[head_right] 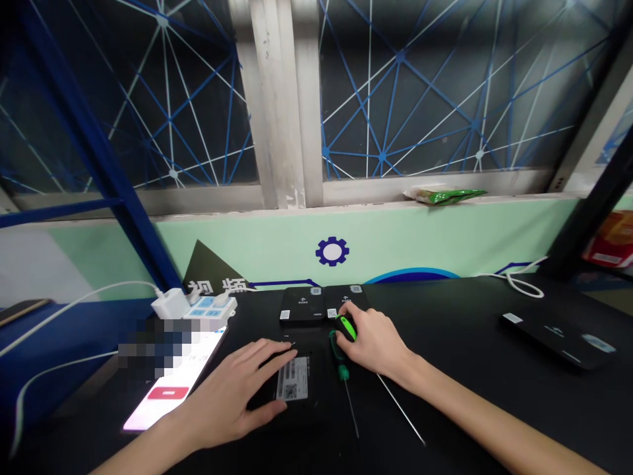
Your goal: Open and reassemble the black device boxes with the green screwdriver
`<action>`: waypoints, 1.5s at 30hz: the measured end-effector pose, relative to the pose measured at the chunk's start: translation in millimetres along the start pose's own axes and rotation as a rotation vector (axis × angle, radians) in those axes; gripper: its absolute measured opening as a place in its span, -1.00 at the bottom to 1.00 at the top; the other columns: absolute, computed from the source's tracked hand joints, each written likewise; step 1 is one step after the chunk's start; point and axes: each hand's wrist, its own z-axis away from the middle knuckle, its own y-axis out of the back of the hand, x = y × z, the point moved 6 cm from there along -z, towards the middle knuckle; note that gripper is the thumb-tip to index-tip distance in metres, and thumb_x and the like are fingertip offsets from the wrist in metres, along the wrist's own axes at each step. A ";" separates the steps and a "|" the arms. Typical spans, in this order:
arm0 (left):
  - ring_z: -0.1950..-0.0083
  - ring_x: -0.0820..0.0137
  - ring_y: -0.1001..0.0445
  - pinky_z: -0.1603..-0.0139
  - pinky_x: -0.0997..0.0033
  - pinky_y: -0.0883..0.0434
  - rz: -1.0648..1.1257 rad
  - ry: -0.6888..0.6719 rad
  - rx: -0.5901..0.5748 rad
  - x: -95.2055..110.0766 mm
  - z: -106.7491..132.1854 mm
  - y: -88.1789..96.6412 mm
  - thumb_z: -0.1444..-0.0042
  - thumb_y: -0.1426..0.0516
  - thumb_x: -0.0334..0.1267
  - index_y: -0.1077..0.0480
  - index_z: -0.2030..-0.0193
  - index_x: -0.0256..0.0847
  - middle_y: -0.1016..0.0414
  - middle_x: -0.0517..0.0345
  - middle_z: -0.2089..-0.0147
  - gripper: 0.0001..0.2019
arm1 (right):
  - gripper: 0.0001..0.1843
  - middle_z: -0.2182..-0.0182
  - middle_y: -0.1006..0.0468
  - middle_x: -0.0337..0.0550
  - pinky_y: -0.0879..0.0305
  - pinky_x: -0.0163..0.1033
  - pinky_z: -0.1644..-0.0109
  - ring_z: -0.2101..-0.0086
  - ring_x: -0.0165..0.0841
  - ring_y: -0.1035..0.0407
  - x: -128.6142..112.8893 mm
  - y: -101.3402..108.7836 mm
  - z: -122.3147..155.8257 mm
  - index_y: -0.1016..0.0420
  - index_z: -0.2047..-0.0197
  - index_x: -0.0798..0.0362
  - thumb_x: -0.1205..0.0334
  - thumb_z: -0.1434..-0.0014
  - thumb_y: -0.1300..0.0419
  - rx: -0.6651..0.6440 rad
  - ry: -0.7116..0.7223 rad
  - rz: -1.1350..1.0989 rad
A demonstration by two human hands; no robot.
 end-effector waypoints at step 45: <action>-0.33 0.01 -0.25 -0.26 -0.08 -0.31 0.044 0.035 -0.050 -1.7 1.6 2.1 -0.23 -0.15 0.08 -0.15 -0.38 -0.04 -0.27 0.03 -0.35 -0.36 | -0.71 0.49 -0.46 -0.29 -0.24 -0.29 0.35 0.49 -0.37 -0.36 -30.4 -2.6 13.1 -0.52 0.04 -0.02 0.23 -0.14 -0.19 -0.004 0.268 -0.258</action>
